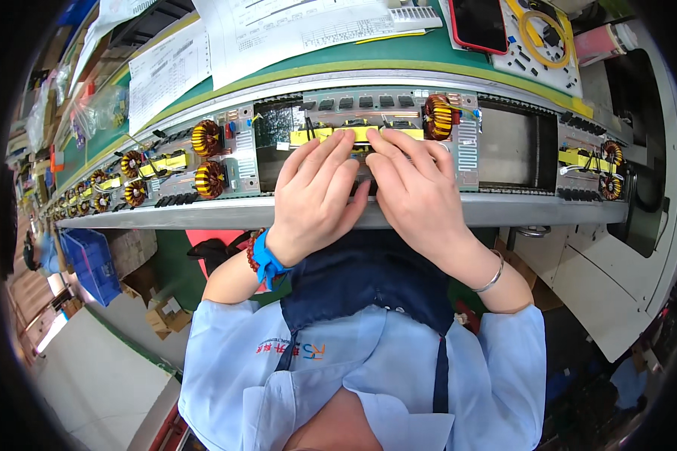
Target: The person is assembling electronic components on a long circuit board at a workbench. They repeatedly pick up small black rectangular parts and insert them into slots on the board, then adjust yellow wires and coils. The person works methodically along the length of the board, handling components one at a time.
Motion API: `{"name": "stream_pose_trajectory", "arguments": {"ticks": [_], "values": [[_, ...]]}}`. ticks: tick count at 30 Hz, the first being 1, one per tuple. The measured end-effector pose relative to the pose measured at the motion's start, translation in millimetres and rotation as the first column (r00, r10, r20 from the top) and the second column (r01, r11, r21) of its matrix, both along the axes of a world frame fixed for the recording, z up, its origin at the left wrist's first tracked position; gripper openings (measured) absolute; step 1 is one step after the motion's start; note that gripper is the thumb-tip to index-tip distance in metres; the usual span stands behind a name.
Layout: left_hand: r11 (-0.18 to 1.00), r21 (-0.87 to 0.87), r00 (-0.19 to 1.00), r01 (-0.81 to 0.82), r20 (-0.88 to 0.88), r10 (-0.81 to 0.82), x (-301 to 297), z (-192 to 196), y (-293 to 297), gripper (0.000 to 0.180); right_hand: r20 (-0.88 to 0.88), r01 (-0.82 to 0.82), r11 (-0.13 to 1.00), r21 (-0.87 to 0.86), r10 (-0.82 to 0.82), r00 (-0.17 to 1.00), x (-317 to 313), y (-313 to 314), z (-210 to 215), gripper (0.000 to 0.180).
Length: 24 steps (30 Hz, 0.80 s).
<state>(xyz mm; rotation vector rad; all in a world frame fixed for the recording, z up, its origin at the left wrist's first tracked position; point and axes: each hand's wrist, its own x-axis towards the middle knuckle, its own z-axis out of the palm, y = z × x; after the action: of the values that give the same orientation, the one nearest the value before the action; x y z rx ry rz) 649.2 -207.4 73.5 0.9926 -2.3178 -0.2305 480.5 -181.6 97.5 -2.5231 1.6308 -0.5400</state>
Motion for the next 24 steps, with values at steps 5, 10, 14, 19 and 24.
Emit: {"name": "stream_pose_trajectory", "arguments": {"ticks": [5, 10, 14, 19, 24], "values": [[1.000, 0.009, 1.000, -0.009, -0.009, 0.009, -2.9, -4.2, 5.2, 0.027, -0.022, 0.016, 1.000, -0.019, -0.016, 1.000, 5.1, 3.7, -3.0, 0.023], [1.000, -0.005, 0.999, -0.010, -0.034, 0.010, -3.6, -6.4, 8.5, 0.026, -0.022, 0.031, 0.998, -0.045, -0.032, 0.999, 7.2, 7.3, -6.2, 0.023], [0.998, 0.061, 0.995, 0.005, -0.105, 0.001, -0.1, -1.6, 0.1, 0.026, -0.001, 0.013, 1.000, -0.006, -0.013, 1.000, 4.9, 0.1, 1.9, 0.026], [0.983, 0.033, 0.958, -0.182, -0.220, 0.185, 35.1, 5.4, -1.2, 0.031, 0.082, 0.014, 0.999, 0.038, -0.017, 0.996, 15.0, -4.2, 10.7, 0.031], [0.988, 0.034, 0.981, -0.148, -0.123, 0.152, 36.8, -8.0, -1.2, 0.022, 0.084, -0.084, 0.995, 0.056, 0.079, 0.993, 31.1, -14.9, 3.7, 0.028]]}}
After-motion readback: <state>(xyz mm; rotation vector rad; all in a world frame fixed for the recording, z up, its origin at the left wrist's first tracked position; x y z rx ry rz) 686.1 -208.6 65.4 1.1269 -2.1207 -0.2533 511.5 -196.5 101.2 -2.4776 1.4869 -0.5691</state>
